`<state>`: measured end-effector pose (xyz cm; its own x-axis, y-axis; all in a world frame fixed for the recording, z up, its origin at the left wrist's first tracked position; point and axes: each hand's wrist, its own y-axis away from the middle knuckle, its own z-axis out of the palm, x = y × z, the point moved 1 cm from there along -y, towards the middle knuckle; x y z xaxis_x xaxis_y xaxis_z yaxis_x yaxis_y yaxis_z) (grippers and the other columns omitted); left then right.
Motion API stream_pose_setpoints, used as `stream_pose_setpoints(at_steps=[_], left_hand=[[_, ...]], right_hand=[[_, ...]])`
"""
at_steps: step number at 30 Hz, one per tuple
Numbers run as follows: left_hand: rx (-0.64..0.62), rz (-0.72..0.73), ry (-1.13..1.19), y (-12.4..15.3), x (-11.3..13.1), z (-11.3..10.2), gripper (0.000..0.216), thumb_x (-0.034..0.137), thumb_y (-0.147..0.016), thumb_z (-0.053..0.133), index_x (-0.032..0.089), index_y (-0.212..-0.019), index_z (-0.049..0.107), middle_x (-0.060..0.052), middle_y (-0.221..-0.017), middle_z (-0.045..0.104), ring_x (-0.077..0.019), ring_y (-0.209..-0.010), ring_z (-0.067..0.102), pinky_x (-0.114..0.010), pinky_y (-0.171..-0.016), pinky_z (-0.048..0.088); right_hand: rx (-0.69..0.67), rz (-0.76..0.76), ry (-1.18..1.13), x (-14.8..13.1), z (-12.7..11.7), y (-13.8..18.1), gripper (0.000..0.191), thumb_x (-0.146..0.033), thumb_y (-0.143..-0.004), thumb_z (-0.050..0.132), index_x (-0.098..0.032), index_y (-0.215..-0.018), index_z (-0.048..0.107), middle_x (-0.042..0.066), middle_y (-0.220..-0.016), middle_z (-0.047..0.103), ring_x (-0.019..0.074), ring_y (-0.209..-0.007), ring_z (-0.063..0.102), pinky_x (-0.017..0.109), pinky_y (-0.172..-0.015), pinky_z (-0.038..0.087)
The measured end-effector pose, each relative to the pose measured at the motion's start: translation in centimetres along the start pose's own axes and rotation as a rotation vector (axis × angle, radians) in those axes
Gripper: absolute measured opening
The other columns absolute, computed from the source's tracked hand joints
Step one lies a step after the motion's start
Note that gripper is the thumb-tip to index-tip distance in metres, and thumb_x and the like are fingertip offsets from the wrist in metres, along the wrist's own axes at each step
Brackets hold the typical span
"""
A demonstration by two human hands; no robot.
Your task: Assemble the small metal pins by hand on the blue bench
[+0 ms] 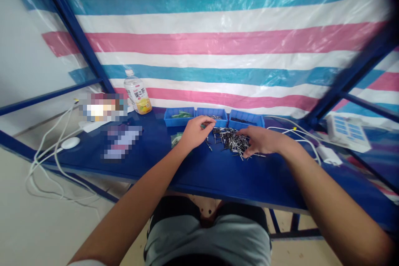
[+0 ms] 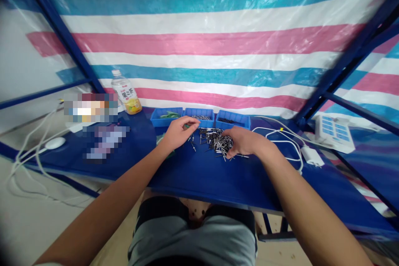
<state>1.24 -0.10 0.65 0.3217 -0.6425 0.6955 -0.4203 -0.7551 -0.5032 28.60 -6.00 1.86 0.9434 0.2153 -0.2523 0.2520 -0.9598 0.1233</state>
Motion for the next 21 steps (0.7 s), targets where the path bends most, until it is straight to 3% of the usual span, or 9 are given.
stream_pose_setpoints(at_steps=[4, 8, 16, 19, 21], left_hand=[[-0.011, 0.002, -0.003, 0.0, 0.1, 0.0, 0.017, 0.029, -0.097, 0.065, 0.022, -0.105, 0.078, -0.006, -0.108, 0.078, -0.0182, -0.087, 0.071, -0.032, -0.075, 0.058], [-0.024, 0.008, -0.016, 0.0, 0.1, 0.1, 0.016, 0.028, -0.097, 0.065, 0.023, -0.104, 0.078, -0.006, -0.107, 0.078, -0.0182, -0.087, 0.072, -0.033, -0.075, 0.058], [-0.029, 0.036, -0.032, -0.1, 0.1, 0.2, 0.016, 0.028, -0.097, 0.064, 0.022, -0.104, 0.078, -0.006, -0.106, 0.078, -0.0190, -0.091, 0.072, -0.032, -0.075, 0.057], [-0.035, 0.049, -0.047, 0.0, 0.1, 0.2, 0.017, 0.028, -0.098, 0.063, 0.023, -0.104, 0.078, -0.006, -0.106, 0.077, -0.0190, -0.090, 0.072, -0.031, -0.074, 0.057], [-0.050, 0.060, -0.067, 0.0, 0.1, 0.3, 0.018, 0.028, -0.098, 0.062, 0.023, -0.104, 0.078, -0.006, -0.106, 0.077, -0.0184, -0.087, 0.070, -0.031, -0.073, 0.056]], right_hand=[[0.061, -0.048, -0.058, 0.1, 0.5, -0.9, 0.079, -0.044, -0.058, 0.098, -0.022, -0.130, 0.074, 0.008, -0.093, 0.078, 0.0328, -0.088, 0.075, 0.036, -0.076, 0.057], [0.080, -0.053, -0.081, -0.7, 0.9, -1.7, 0.069, -0.044, -0.065, 0.094, -0.022, -0.128, 0.074, 0.006, -0.082, 0.076, 0.0279, -0.074, 0.073, 0.033, -0.066, 0.053], [0.222, -0.062, -0.199, -3.5, 2.1, -2.7, 0.048, -0.035, -0.075, 0.089, -0.023, -0.120, 0.077, 0.006, -0.094, 0.078, 0.0259, -0.083, 0.074, 0.035, -0.077, 0.056], [0.291, -0.116, -0.263, -3.4, 1.3, -2.5, 0.043, -0.034, -0.080, 0.085, -0.023, -0.121, 0.075, 0.007, -0.104, 0.079, 0.0247, -0.088, 0.075, 0.035, -0.078, 0.057], [0.352, -0.095, -0.243, -2.8, 0.0, -2.0, 0.034, -0.035, -0.086, 0.079, -0.024, -0.117, 0.076, 0.006, -0.099, 0.080, 0.0245, -0.086, 0.075, 0.035, -0.078, 0.057]])
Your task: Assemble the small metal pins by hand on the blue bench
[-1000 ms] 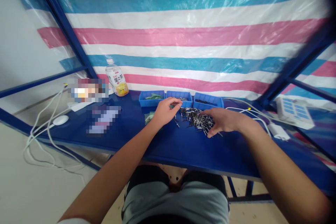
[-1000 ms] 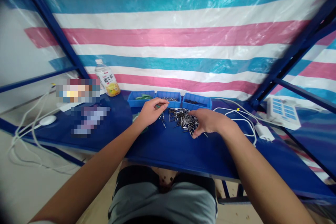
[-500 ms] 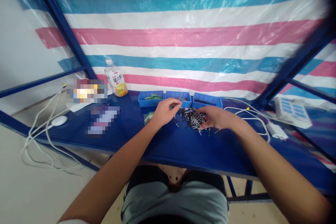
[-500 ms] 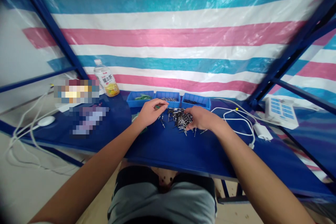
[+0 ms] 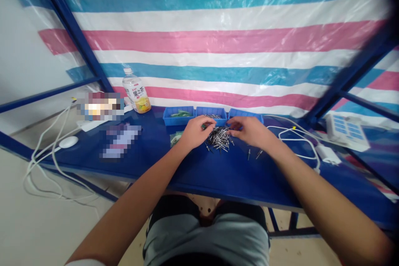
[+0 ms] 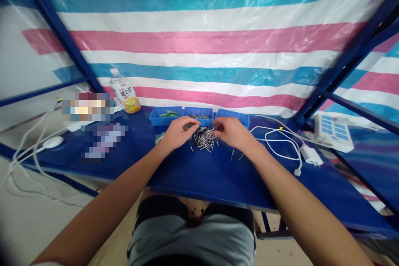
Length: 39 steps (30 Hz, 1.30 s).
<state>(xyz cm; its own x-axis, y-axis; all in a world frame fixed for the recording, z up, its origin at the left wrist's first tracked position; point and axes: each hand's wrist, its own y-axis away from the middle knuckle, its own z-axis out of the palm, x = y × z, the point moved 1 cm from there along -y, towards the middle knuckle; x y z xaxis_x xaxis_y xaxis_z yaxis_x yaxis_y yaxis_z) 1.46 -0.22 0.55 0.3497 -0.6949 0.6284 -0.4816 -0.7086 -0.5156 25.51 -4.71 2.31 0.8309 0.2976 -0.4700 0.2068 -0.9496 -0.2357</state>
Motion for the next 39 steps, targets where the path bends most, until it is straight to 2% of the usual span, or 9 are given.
stream_pose_setpoints(at_steps=[3, 7, 10, 15, 19, 24, 30, 35, 39], left_hand=[[-0.026, 0.026, -0.024, 0.1, -0.1, 0.2, 0.018, 0.028, -0.098, 0.061, 0.023, -0.104, 0.078, -0.006, -0.104, 0.076, -0.0168, -0.082, 0.068, -0.030, -0.071, 0.054], [-0.042, 0.051, -0.036, 0.1, -0.1, 0.2, 0.019, 0.028, -0.099, 0.060, 0.022, -0.106, 0.077, -0.005, -0.102, 0.074, -0.0151, -0.078, 0.066, -0.029, -0.071, 0.053], [-0.036, 0.052, -0.040, 0.1, -0.2, 0.2, 0.020, 0.028, -0.099, 0.060, 0.022, -0.106, 0.077, -0.006, -0.103, 0.074, -0.0147, -0.077, 0.066, -0.029, -0.072, 0.053], [-0.028, 0.057, -0.043, 0.0, -0.2, 0.2, 0.019, 0.027, -0.099, 0.060, 0.022, -0.106, 0.077, -0.005, -0.102, 0.074, -0.0137, -0.073, 0.063, -0.030, -0.071, 0.053], [-0.025, 0.059, -0.040, 0.0, -0.1, 0.3, 0.019, 0.027, -0.100, 0.060, 0.023, -0.106, 0.077, -0.005, -0.102, 0.074, -0.0133, -0.071, 0.062, -0.029, -0.070, 0.052], [-0.026, 0.074, -0.045, 0.1, 0.1, 0.3, 0.018, 0.025, -0.099, 0.060, 0.021, -0.104, 0.077, -0.005, -0.099, 0.073, -0.0129, -0.072, 0.062, -0.029, -0.069, 0.052], [-0.063, 0.107, -0.068, 0.2, 0.1, 0.5, 0.019, 0.022, -0.099, 0.059, 0.021, -0.106, 0.077, -0.006, -0.100, 0.072, -0.0145, -0.078, 0.065, -0.028, -0.071, 0.053], [-0.091, 0.118, -0.092, 0.4, 0.1, 0.8, 0.021, 0.022, -0.099, 0.058, 0.021, -0.109, 0.076, -0.006, -0.101, 0.071, -0.0162, -0.085, 0.067, -0.029, -0.075, 0.055], [-0.100, 0.110, -0.108, 0.4, 0.1, 0.8, 0.022, 0.022, -0.098, 0.057, 0.021, -0.110, 0.075, -0.006, -0.102, 0.072, -0.0172, -0.088, 0.068, -0.030, -0.078, 0.055]], right_hand=[[-0.015, 0.067, 0.178, 1.3, -2.8, 0.5, 0.032, -0.043, -0.088, 0.075, -0.023, -0.112, 0.076, 0.007, -0.089, 0.079, 0.0259, -0.079, 0.074, 0.037, -0.072, 0.055], [-0.348, 0.340, 0.265, 4.0, -5.5, 2.3, 0.046, -0.053, -0.067, 0.091, -0.021, -0.096, 0.074, 0.009, -0.081, 0.077, 0.0274, -0.068, 0.073, 0.037, -0.059, 0.055], [-0.558, 0.659, 0.105, 5.4, -5.8, 3.7, 0.070, -0.055, -0.057, 0.097, -0.020, -0.108, 0.066, 0.010, -0.080, 0.076, 0.0291, -0.061, 0.074, 0.037, -0.052, 0.057], [-0.728, 0.666, -0.080, 5.5, -4.2, 3.5, 0.079, -0.047, -0.049, 0.103, -0.020, -0.109, 0.061, 0.009, -0.066, 0.074, 0.0322, -0.062, 0.076, 0.034, -0.048, 0.059], [-0.713, 0.558, -0.266, 5.0, -2.8, 2.0, 0.080, -0.058, -0.049, 0.100, -0.019, -0.105, 0.059, 0.008, -0.068, 0.076, 0.0280, -0.063, 0.077, 0.033, -0.055, 0.064], [-0.568, 0.365, -0.349, 4.0, -0.2, 0.6, 0.067, -0.068, -0.061, 0.092, -0.019, -0.093, 0.059, 0.005, -0.064, 0.073, 0.0215, -0.055, 0.073, 0.027, -0.048, 0.058], [-0.317, 0.174, -0.338, 2.6, 2.9, -0.1, 0.046, -0.055, -0.078, 0.084, -0.022, -0.098, 0.059, -0.001, -0.065, 0.069, 0.0169, -0.050, 0.066, 0.026, -0.045, 0.049], [-0.108, -0.078, -0.129, 1.3, 3.7, -0.1, 0.026, -0.042, -0.088, 0.077, -0.022, -0.096, 0.063, 0.000, -0.074, 0.071, 0.0164, -0.062, 0.065, 0.028, -0.060, 0.048], [-0.049, -0.219, -0.055, 0.6, 4.1, 0.0, 0.017, -0.037, -0.095, 0.072, -0.021, -0.094, 0.066, 0.002, -0.081, 0.071, 0.0168, -0.068, 0.063, 0.028, -0.065, 0.046]])
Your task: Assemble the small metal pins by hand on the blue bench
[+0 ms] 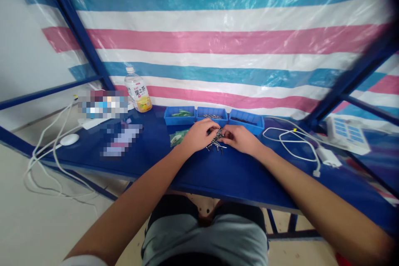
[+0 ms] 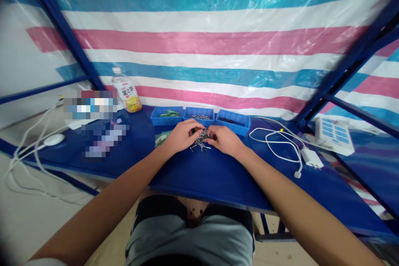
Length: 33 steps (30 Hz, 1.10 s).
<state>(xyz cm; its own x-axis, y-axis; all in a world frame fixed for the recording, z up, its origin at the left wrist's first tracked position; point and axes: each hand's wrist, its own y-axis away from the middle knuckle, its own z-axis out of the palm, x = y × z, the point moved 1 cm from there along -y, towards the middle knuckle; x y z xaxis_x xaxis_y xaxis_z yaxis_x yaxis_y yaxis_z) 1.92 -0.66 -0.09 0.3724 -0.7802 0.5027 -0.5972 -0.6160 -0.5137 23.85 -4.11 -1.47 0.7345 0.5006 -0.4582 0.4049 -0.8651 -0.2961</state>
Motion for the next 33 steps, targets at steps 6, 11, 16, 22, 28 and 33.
stream_pose_setpoints(at_steps=[6, 11, 16, 22, 28, 33], left_hand=[[-0.021, 0.011, -0.009, 0.1, 0.1, 0.3, 0.023, 0.020, -0.098, 0.056, 0.020, -0.110, 0.075, -0.007, -0.107, 0.073, -0.0188, -0.093, 0.069, -0.032, -0.085, 0.057], [-0.016, 0.027, -0.014, 0.1, 0.0, 0.6, 0.024, 0.018, -0.097, 0.055, 0.020, -0.111, 0.074, -0.008, -0.109, 0.072, -0.0194, -0.097, 0.070, -0.034, -0.090, 0.057], [-0.001, 0.008, 0.001, 0.1, -0.3, 0.9, 0.025, 0.020, -0.098, 0.057, 0.020, -0.117, 0.072, -0.009, -0.114, 0.073, -0.0205, -0.099, 0.070, -0.036, -0.092, 0.058], [0.045, -0.011, 0.036, 0.1, -0.6, 1.8, 0.053, 0.017, -0.096, 0.059, 0.022, -0.148, 0.054, -0.010, -0.120, 0.075, -0.0221, -0.103, 0.071, -0.040, -0.098, 0.058], [0.029, -0.029, -0.001, -0.2, -0.4, 1.4, 0.037, 0.022, -0.096, 0.064, 0.023, -0.133, 0.068, -0.008, -0.113, 0.079, -0.0233, -0.101, 0.073, -0.040, -0.096, 0.058], [0.091, -0.020, -0.014, -0.4, 0.0, 0.4, 0.024, 0.027, -0.101, 0.063, 0.024, -0.122, 0.074, -0.006, -0.111, 0.080, -0.0228, -0.103, 0.073, -0.037, -0.094, 0.057]], right_hand=[[0.034, -0.112, 0.019, -0.2, 0.2, -0.1, 0.008, -0.028, -0.098, 0.066, -0.021, -0.095, 0.071, 0.004, -0.087, 0.071, 0.0184, -0.076, 0.065, 0.030, -0.073, 0.048], [0.090, -0.103, -0.036, -0.5, 0.2, -0.1, 0.012, -0.025, -0.097, 0.063, -0.022, -0.095, 0.075, 0.004, -0.087, 0.074, 0.0187, -0.075, 0.067, 0.031, -0.074, 0.050], [0.208, 0.034, -0.144, -0.4, 0.3, -0.2, 0.014, -0.032, -0.094, 0.065, -0.021, -0.094, 0.075, 0.003, -0.084, 0.074, 0.0183, -0.071, 0.066, 0.031, -0.070, 0.050], [0.291, 0.112, -0.300, -0.2, 0.8, -0.6, 0.028, -0.047, -0.092, 0.066, -0.021, -0.097, 0.074, 0.004, -0.083, 0.071, 0.0192, -0.072, 0.063, 0.033, -0.071, 0.051], [0.258, 0.215, -0.629, -0.7, 1.2, -0.7, 0.041, -0.061, -0.087, 0.071, -0.022, -0.101, 0.066, 0.003, -0.083, 0.073, 0.0161, -0.058, 0.060, 0.030, -0.056, 0.050], [0.270, 0.235, -0.726, -0.7, 1.1, -0.6, 0.044, -0.062, -0.084, 0.075, -0.022, -0.102, 0.068, 0.002, -0.080, 0.072, 0.0132, -0.051, 0.055, 0.030, -0.051, 0.049]])
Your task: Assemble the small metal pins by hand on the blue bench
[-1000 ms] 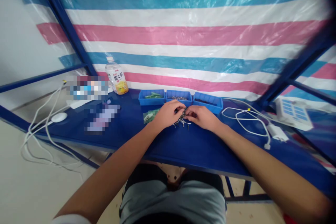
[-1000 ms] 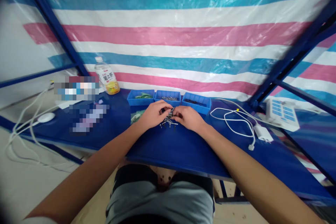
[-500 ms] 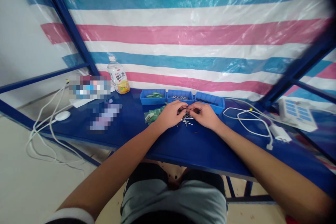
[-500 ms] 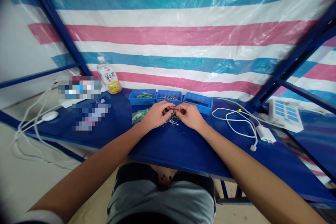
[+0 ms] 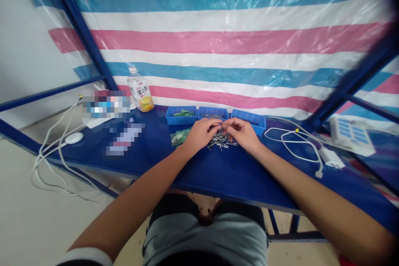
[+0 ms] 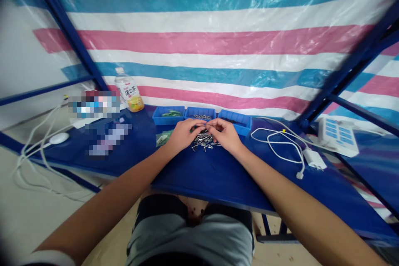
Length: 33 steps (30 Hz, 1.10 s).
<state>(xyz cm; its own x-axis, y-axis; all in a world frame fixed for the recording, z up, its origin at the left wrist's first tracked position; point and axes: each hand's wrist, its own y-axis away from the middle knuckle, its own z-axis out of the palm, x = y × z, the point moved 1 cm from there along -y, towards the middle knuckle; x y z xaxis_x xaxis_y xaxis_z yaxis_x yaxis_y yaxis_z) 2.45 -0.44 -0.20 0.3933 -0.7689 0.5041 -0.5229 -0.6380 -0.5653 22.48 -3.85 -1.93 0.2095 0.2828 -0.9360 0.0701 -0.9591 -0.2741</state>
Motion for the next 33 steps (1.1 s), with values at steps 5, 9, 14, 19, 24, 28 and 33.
stream_pose_setpoints(at_steps=[5, 9, 14, 19, 24, 28, 33], left_hand=[[0.070, -0.029, 0.066, 0.1, 0.3, -0.4, 0.032, 0.025, -0.100, 0.064, 0.024, -0.132, 0.067, -0.004, -0.108, 0.081, -0.0181, -0.088, 0.073, -0.035, -0.090, 0.058], [0.093, -0.060, 0.136, 0.1, 0.4, -0.6, 0.036, 0.025, -0.098, 0.066, 0.024, -0.135, 0.065, -0.003, -0.107, 0.081, -0.0169, -0.082, 0.073, -0.035, -0.088, 0.059], [0.120, -0.084, 0.268, 0.0, 0.3, -0.4, 0.041, 0.029, -0.097, 0.068, 0.023, -0.138, 0.063, -0.006, -0.111, 0.080, -0.0191, -0.099, 0.075, -0.034, -0.089, 0.060], [0.101, -0.050, 0.225, 0.0, -0.2, 0.0, 0.023, 0.035, -0.098, 0.067, 0.020, -0.111, 0.077, -0.010, -0.115, 0.077, -0.0177, -0.092, 0.073, -0.032, -0.079, 0.060], [0.097, -0.033, 0.316, -0.1, -0.5, -0.1, 0.021, 0.035, -0.097, 0.069, 0.022, -0.109, 0.079, -0.010, -0.119, 0.076, -0.0188, -0.102, 0.072, -0.032, -0.080, 0.059], [0.073, -0.077, 0.354, -0.2, -0.1, -0.3, 0.021, 0.039, -0.094, 0.074, 0.023, -0.105, 0.081, -0.010, -0.119, 0.076, -0.0199, -0.102, 0.072, -0.032, -0.079, 0.059], [0.061, -0.081, 0.370, -0.2, 0.1, -0.2, 0.021, 0.039, -0.088, 0.080, 0.022, -0.101, 0.082, -0.010, -0.118, 0.076, -0.0207, -0.099, 0.072, -0.031, -0.074, 0.057]], right_hand=[[0.011, -0.028, -0.007, -0.1, -0.1, 0.0, 0.044, -0.061, -0.085, 0.076, -0.020, -0.103, 0.072, 0.003, -0.079, 0.072, 0.0133, -0.051, 0.056, 0.030, -0.052, 0.050], [0.026, -0.024, 0.081, -0.7, 0.0, 0.2, 0.046, -0.063, -0.085, 0.074, -0.020, -0.101, 0.073, 0.004, -0.080, 0.072, 0.0145, -0.053, 0.056, 0.031, -0.052, 0.051], [-0.007, -0.025, 0.135, -1.1, 0.4, 0.7, 0.047, -0.066, -0.090, 0.068, -0.021, -0.103, 0.073, 0.004, -0.079, 0.071, 0.0152, -0.054, 0.057, 0.030, -0.052, 0.051], [-0.031, -0.059, 0.075, -0.9, 0.7, 0.8, 0.048, -0.067, -0.095, 0.061, -0.020, -0.105, 0.070, 0.002, -0.079, 0.071, 0.0129, -0.052, 0.057, 0.028, -0.052, 0.049], [-0.055, -0.065, 0.034, -1.1, 0.7, 0.8, 0.049, -0.068, -0.094, 0.063, -0.019, -0.100, 0.069, 0.003, -0.077, 0.071, 0.0122, -0.051, 0.057, 0.028, -0.052, 0.049], [-0.079, -0.051, 0.030, -1.0, 0.7, 0.7, 0.051, -0.068, -0.090, 0.067, -0.020, -0.108, 0.069, 0.003, -0.080, 0.074, 0.0140, -0.053, 0.062, 0.029, -0.056, 0.054], [-0.095, -0.045, 0.063, -0.5, 0.7, 0.6, 0.048, -0.065, -0.090, 0.068, -0.021, -0.108, 0.070, 0.003, -0.083, 0.075, 0.0148, -0.056, 0.063, 0.030, -0.059, 0.057]])
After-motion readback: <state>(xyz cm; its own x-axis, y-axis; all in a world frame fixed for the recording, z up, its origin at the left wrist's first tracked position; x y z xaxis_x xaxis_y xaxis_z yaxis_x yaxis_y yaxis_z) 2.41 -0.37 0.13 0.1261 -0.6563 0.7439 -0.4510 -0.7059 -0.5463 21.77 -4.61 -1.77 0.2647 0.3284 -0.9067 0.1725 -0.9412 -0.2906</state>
